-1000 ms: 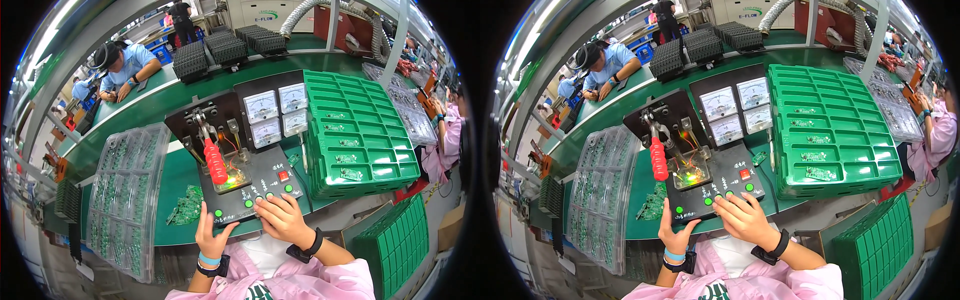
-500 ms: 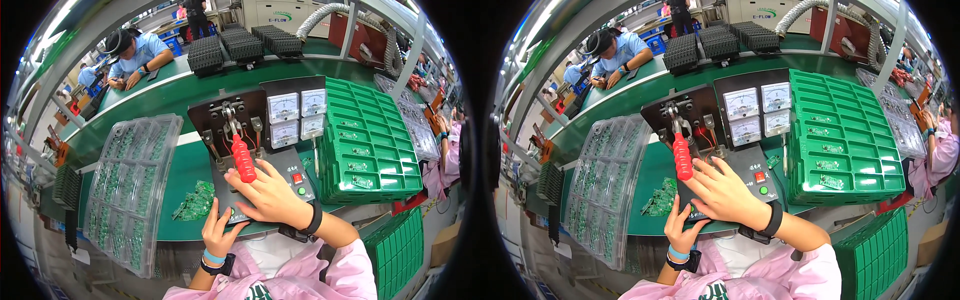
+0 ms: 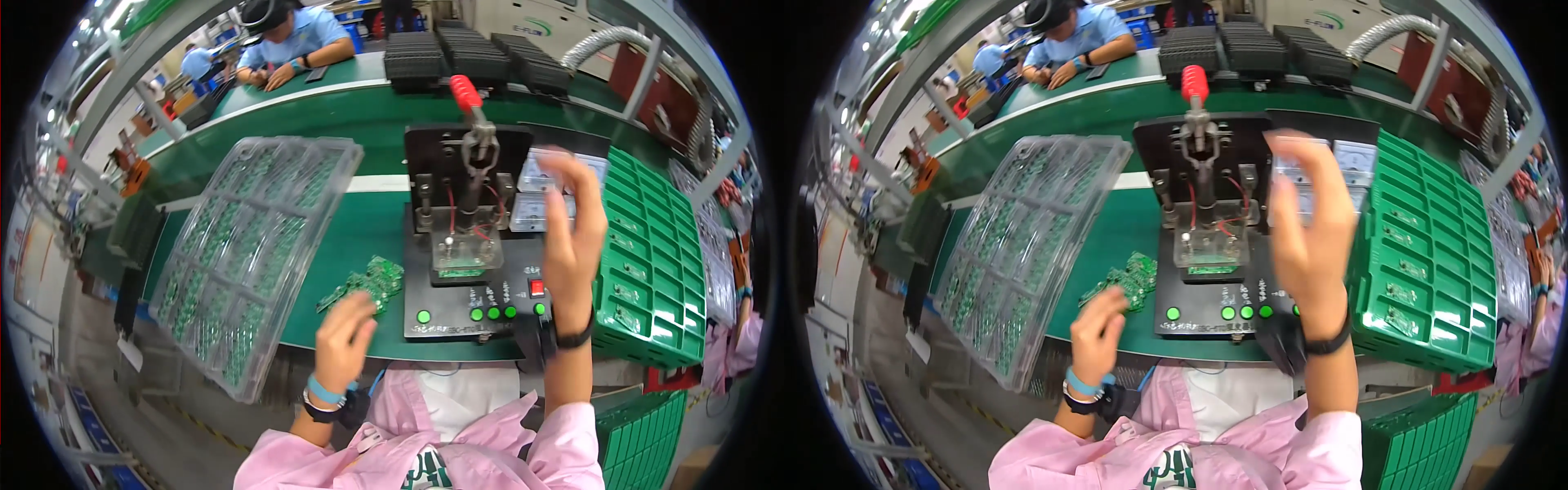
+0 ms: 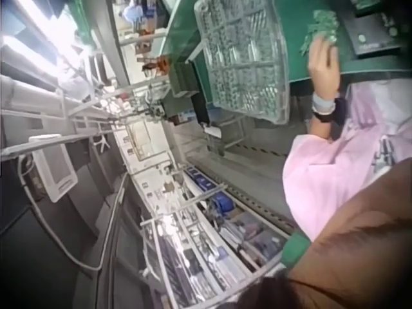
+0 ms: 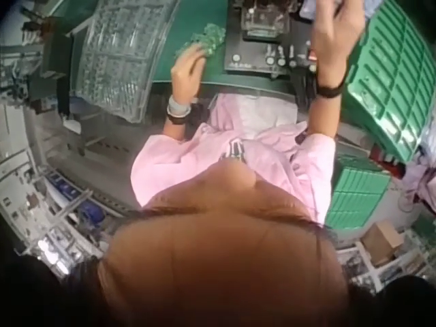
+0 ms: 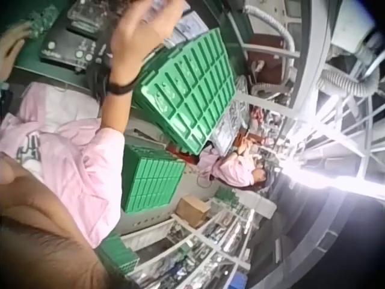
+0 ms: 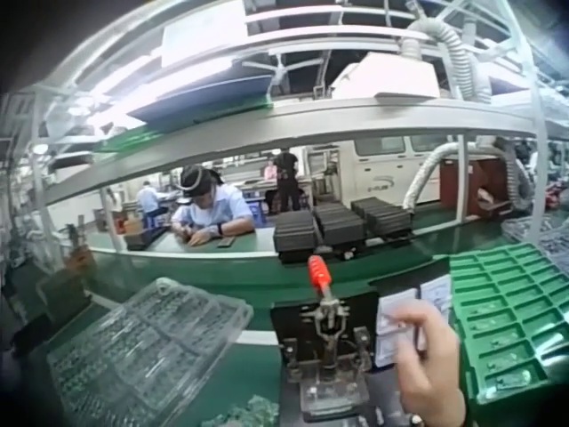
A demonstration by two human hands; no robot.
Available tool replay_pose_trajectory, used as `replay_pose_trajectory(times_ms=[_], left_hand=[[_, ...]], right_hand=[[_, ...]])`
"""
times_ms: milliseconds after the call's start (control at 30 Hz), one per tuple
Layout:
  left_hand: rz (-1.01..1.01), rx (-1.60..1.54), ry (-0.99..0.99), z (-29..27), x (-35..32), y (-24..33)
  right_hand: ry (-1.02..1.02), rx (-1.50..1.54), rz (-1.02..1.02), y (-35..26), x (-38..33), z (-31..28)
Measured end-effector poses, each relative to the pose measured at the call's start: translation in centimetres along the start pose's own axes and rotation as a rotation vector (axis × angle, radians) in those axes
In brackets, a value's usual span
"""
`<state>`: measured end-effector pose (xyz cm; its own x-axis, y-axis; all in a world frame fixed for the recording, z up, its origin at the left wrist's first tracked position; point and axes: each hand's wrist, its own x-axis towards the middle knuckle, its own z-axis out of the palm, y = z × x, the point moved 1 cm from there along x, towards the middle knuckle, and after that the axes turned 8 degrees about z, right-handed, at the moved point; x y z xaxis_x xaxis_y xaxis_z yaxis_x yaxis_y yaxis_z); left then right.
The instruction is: The person picks up a circuit board, places it into a testing machine, and lowers a red lever. After pressing buttons on the machine, the person raises the lever and places the circuit board into a green tray, repeating the process.
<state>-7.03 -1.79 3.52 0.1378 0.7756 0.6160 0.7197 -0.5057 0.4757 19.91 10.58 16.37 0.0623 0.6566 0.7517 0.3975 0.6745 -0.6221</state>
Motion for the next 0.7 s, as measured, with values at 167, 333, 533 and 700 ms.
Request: replay_pose_trajectory(times_ms=[167, 333, 533, 700], left_hand=[[-0.134, 0.357, -0.03, -4.0, 1.4, -2.8], [-0.162, 0.292, -0.177, -4.1, 1.1, -3.8], [-0.037, 0.394, -0.219, -3.5, 1.6, -3.6], [0.097, 0.342, -0.117, -3.4, 6.0, -2.0]], right_hand=[[-0.538, -0.125, 0.533, 2.9, -5.7, -1.5], [-0.673, -0.081, 0.537, 2.8, -6.9, 0.4], [-0.534, 0.029, 0.595, 4.9, -6.9, 1.1], [-0.489, -0.177, 0.717, 3.1, -6.5, -0.6]])
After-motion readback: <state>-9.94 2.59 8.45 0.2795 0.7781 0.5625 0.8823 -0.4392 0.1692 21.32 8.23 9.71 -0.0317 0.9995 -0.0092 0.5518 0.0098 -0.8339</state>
